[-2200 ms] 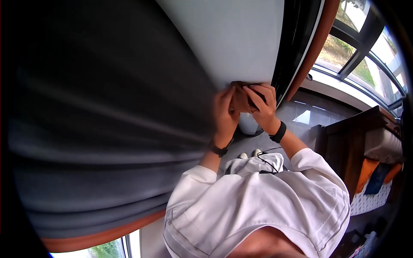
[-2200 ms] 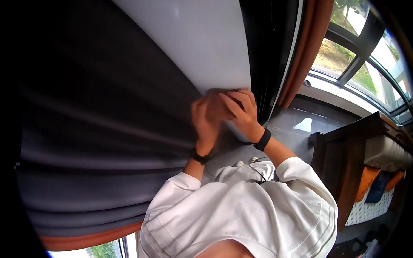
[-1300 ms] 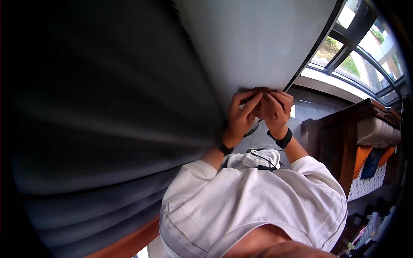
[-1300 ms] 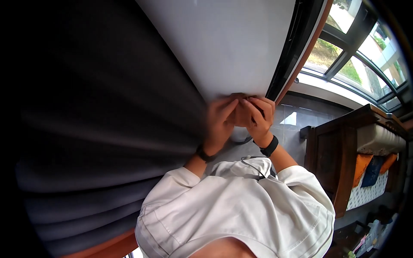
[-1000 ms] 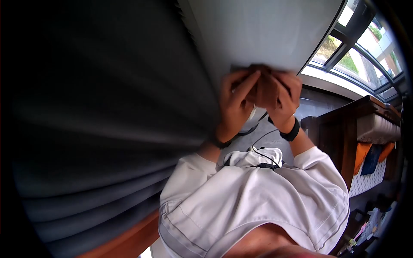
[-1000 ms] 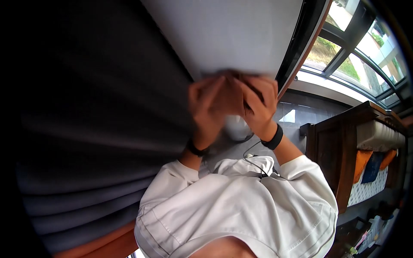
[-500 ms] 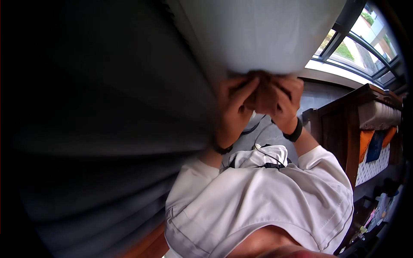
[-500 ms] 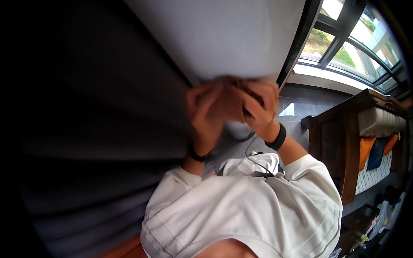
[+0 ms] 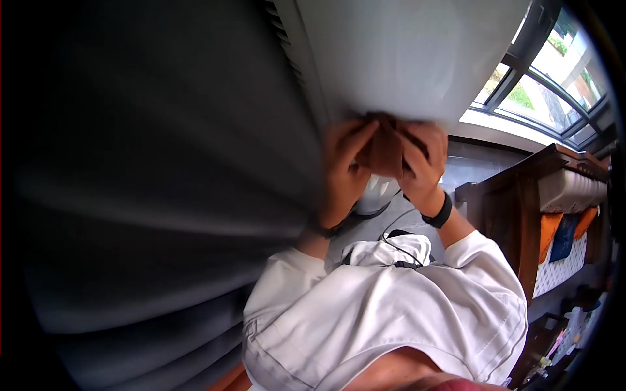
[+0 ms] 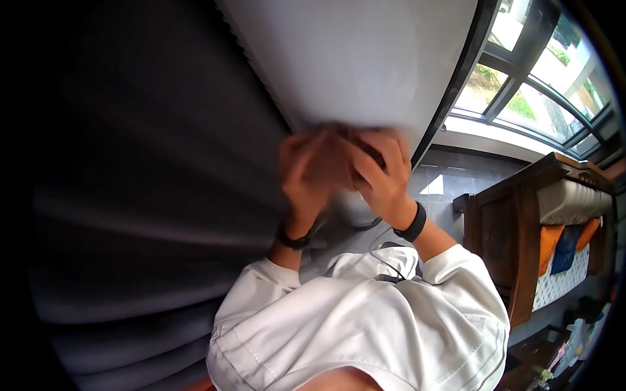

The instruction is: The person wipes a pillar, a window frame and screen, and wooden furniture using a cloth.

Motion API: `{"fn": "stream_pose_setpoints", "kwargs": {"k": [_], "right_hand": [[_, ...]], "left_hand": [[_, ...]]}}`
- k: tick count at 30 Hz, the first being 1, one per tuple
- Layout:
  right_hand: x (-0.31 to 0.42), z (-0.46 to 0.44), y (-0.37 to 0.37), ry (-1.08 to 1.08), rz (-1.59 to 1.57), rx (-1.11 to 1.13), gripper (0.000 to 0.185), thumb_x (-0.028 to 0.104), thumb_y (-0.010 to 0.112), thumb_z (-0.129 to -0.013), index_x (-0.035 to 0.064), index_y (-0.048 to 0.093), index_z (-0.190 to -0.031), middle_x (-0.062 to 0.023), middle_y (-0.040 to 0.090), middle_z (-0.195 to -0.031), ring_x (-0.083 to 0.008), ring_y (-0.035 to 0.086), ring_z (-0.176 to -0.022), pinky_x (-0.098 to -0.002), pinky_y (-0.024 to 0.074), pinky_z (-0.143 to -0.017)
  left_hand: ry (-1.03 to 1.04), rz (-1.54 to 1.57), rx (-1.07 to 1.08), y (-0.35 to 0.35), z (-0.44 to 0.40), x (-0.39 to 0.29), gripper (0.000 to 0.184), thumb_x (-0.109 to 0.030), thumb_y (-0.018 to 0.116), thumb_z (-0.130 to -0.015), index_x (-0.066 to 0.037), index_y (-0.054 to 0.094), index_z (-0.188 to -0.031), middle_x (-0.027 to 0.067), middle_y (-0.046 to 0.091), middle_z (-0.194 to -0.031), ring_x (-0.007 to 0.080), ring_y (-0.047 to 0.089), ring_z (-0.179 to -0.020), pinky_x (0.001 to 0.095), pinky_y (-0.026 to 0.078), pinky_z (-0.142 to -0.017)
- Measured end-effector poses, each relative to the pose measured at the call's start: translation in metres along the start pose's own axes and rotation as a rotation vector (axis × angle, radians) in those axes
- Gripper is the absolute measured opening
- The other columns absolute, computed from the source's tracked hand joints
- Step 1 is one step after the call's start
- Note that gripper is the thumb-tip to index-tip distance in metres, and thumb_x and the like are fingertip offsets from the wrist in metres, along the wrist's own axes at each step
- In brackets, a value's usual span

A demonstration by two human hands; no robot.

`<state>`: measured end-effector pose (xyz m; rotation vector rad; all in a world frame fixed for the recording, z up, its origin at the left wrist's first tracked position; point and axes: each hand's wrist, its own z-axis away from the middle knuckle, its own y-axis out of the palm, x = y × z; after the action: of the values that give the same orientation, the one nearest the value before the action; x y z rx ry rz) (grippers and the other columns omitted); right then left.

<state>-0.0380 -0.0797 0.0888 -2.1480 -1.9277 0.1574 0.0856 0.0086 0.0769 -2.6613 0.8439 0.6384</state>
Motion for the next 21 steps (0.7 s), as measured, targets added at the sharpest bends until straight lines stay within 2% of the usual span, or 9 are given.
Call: {"fn": "stream_pose_setpoints", "kwargs": {"k": [5,7,10,13,16,21], "right_hand": [[0.003,-0.04,0.002,-0.016,0.001,-0.109,0.052,0.005,0.073,-0.054,0.0099,0.073,-0.105,-0.0108,0.063,-0.109,-0.03,0.06,-0.09,-0.0374,0.0493,-0.077],[0.0,-0.026,0.002,-0.049,0.025,-0.066,0.049,0.01,0.073,-0.057,0.0099,0.072,-0.106,-0.0116,0.064,-0.111,-0.0307,0.06,-0.091,-0.0376,0.0494,-0.078],[-0.006,0.017,0.009,-0.072,0.028,0.004,0.045,0.014,0.071,-0.061,0.0096,0.072,-0.106,-0.0126,0.065,-0.112,-0.0314,0.06,-0.091,-0.0382,0.0504,-0.08],[-0.006,0.063,0.015,-0.02,-0.019,0.085,0.044,0.01,0.072,-0.061,0.0088,0.072,-0.105,-0.0123,0.065,-0.111,-0.0317,0.06,-0.091,-0.0391,0.0517,-0.08],[-0.003,0.09,0.015,0.044,-0.052,0.15,0.044,0.006,0.073,-0.06,0.0076,0.072,-0.105,-0.0125,0.064,-0.109,-0.0321,0.06,-0.09,-0.0397,0.0527,-0.077],[-0.003,0.073,0.009,0.101,-0.081,0.082,0.047,0.0,0.073,-0.059,0.0059,0.072,-0.105,-0.0124,0.063,-0.106,-0.0325,0.06,-0.089,-0.0392,0.0526,-0.075]], "left_hand": [[0.088,0.012,-0.072,-0.002,-0.039,-0.006,0.051,0.006,0.071,-0.072,-0.006,0.066,-0.122,0.0136,0.061,-0.116,0.0316,0.059,-0.105,0.0386,0.049,-0.088],[0.176,-0.019,-0.097,-0.001,-0.032,0.002,0.048,0.004,0.072,-0.075,-0.005,0.066,-0.122,0.0141,0.061,-0.116,0.0319,0.059,-0.105,0.0401,0.049,-0.089],[0.036,-0.055,-0.121,0.008,0.028,0.029,0.045,0.002,0.071,-0.078,-0.004,0.065,-0.122,0.0153,0.06,-0.117,0.0334,0.059,-0.106,0.0418,0.049,-0.091],[-0.019,-0.073,-0.106,0.017,0.079,0.043,0.045,0.002,0.07,-0.081,-0.003,0.063,-0.125,0.0158,0.058,-0.122,0.0331,0.059,-0.107,0.0396,0.049,-0.092],[-0.121,-0.083,0.021,0.013,0.109,0.049,0.045,0.004,0.068,-0.083,-0.004,0.063,-0.127,0.0157,0.055,-0.125,0.0318,0.059,-0.109,0.0381,0.05,-0.093],[-0.057,-0.036,0.029,0.012,0.09,0.037,0.049,0.009,0.068,-0.081,-0.006,0.065,-0.128,0.0149,0.055,-0.126,0.0295,0.06,-0.111,0.0369,0.052,-0.091]]}}
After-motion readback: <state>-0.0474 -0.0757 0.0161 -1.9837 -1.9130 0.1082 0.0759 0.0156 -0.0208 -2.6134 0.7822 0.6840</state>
